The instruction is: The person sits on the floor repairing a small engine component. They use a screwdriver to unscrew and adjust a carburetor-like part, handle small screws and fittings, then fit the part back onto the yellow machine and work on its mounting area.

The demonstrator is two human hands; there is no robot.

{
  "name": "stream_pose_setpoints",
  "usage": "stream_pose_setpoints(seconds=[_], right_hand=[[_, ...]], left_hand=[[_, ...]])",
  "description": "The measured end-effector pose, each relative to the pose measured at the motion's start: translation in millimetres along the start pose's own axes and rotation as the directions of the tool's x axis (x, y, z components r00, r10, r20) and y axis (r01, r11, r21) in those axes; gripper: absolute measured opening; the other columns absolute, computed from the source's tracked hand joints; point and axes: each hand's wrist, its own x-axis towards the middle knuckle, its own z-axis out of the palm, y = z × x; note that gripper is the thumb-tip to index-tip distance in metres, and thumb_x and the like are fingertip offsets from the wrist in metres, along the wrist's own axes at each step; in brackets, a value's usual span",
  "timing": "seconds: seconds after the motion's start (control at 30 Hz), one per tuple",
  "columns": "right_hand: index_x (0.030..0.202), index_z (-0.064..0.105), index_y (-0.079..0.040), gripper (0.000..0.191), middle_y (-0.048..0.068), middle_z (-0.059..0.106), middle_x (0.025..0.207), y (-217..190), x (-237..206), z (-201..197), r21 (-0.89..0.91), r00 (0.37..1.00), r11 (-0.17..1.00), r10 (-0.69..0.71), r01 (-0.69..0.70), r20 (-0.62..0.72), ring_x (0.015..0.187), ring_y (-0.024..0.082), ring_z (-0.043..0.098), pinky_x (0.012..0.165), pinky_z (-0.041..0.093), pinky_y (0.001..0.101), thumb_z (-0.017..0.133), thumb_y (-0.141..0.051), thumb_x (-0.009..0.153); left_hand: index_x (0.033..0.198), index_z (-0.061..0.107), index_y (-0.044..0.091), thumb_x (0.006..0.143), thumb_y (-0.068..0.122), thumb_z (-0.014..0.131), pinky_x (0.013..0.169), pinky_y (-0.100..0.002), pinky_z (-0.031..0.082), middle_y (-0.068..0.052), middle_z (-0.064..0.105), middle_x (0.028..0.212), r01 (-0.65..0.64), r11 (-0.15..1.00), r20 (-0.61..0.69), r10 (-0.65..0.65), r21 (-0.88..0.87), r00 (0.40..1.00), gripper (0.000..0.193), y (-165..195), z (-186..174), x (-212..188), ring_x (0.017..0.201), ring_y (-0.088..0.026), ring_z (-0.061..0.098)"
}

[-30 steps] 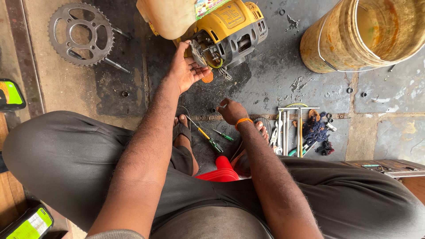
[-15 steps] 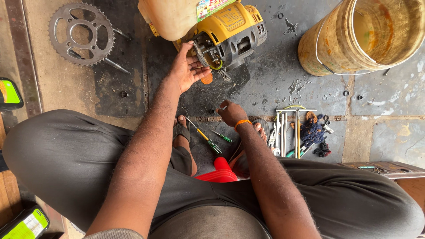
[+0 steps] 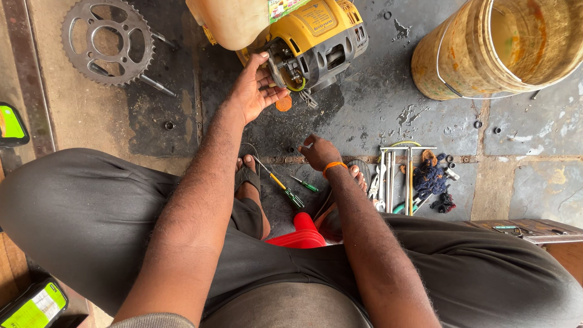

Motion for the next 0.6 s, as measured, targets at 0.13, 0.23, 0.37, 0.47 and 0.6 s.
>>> stream_pose_setpoints(seconds=[0.13,0.23,0.37,0.47,0.6], right_hand=[[0.13,0.065,-0.013,0.048,0.015,0.074,0.115,3,1,1,-0.025,1.0,1.0,-0.017,0.016,-0.02,0.108,0.031,0.071,0.096,0.053,0.0458,0.063,-0.048,0.098],[0.129,0.065,-0.013,0.048,0.015,0.074,0.115,5,3,3,-0.024,0.999,1.0,-0.017,0.017,-0.029,0.108,0.031,0.071,0.095,0.053,0.0464,0.064,-0.048,0.097],[0.127,0.066,-0.014,0.045,0.013,0.076,0.108,2,3,3,0.031,1.0,0.999,-0.011,0.012,-0.028,0.101,0.029,0.074,0.093,0.055,0.0444,0.064,-0.047,0.097],[0.116,0.071,-0.012,0.036,0.012,0.078,0.104,-6,2,-7,0.093,0.941,0.966,-0.212,0.243,-0.263,0.098,0.028,0.076,0.09,0.057,0.04,0.066,-0.043,0.097],[0.107,0.073,-0.013,0.021,0.007,0.079,0.102,-34,-13,-41,0.207,0.779,0.881,-0.241,0.426,-0.58,0.092,0.022,0.078,0.084,0.06,0.0348,0.07,-0.03,0.096]], left_hand=[[0.128,0.053,0.0,0.08,0.057,0.071,0.096,-0.045,0.061,-0.016,0.058,0.112,-0.03,0.999,-0.027,0.031,0.037,0.999,0.077,-4,0,2,0.105,-0.026,0.063],[0.129,0.053,-0.002,0.081,0.058,0.071,0.097,-0.044,0.061,-0.016,0.059,0.113,-0.029,0.998,-0.029,0.031,0.051,0.999,0.079,-6,0,3,0.106,-0.027,0.064],[0.13,0.054,-0.002,0.082,0.057,0.073,0.097,-0.044,0.062,-0.016,0.061,0.113,-0.033,0.998,-0.016,0.034,0.046,0.999,0.078,-4,0,4,0.105,-0.025,0.067],[0.133,0.055,0.004,0.08,0.055,0.078,0.094,-0.045,0.062,-0.014,0.061,0.106,-0.034,0.999,-0.016,0.035,0.02,0.999,0.077,-3,1,2,0.095,-0.025,0.067],[0.132,0.055,0.005,0.078,0.054,0.08,0.091,-0.045,0.063,-0.013,0.063,0.103,-0.043,0.999,-0.013,0.044,0.008,0.999,0.077,0,2,0,0.093,-0.025,0.068]])
